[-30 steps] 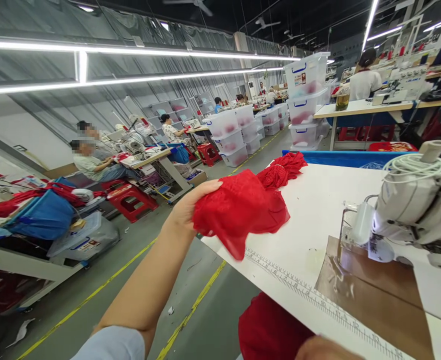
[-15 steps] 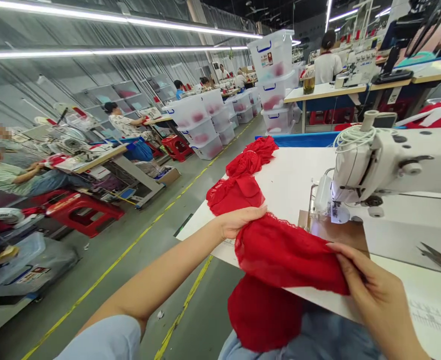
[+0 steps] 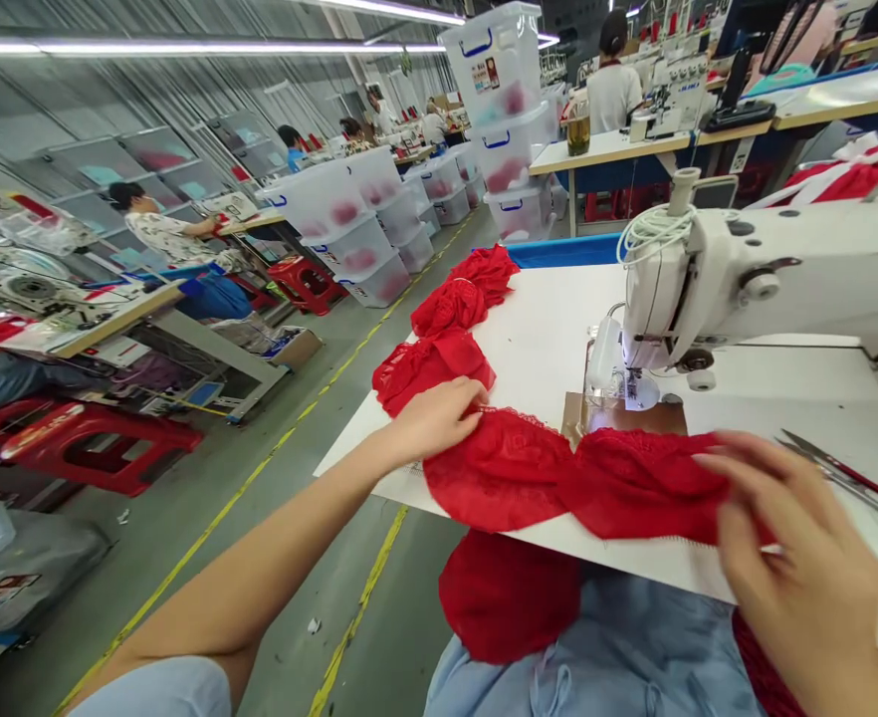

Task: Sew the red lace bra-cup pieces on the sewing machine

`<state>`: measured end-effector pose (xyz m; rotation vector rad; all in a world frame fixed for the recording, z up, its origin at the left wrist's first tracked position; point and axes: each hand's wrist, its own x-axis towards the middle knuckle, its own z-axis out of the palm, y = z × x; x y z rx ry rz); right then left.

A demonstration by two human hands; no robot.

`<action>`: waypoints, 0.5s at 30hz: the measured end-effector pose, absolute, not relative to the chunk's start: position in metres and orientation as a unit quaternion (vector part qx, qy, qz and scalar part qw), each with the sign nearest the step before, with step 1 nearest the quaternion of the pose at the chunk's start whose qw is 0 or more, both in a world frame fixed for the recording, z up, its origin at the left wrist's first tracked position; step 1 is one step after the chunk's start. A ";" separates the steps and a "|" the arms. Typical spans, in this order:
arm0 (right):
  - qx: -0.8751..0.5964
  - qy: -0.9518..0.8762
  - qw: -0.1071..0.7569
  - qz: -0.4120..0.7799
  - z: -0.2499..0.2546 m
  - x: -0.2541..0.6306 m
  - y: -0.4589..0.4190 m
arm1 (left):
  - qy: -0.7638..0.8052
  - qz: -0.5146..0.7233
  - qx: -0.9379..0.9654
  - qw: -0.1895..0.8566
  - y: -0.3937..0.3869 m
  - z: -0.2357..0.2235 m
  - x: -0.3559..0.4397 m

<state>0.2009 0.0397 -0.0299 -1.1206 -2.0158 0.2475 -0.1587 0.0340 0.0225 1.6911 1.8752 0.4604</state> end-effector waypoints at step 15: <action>-0.359 -0.851 0.307 0.229 -0.046 0.156 0.042 | 0.551 0.073 0.811 0.182 0.045 -0.001 -0.131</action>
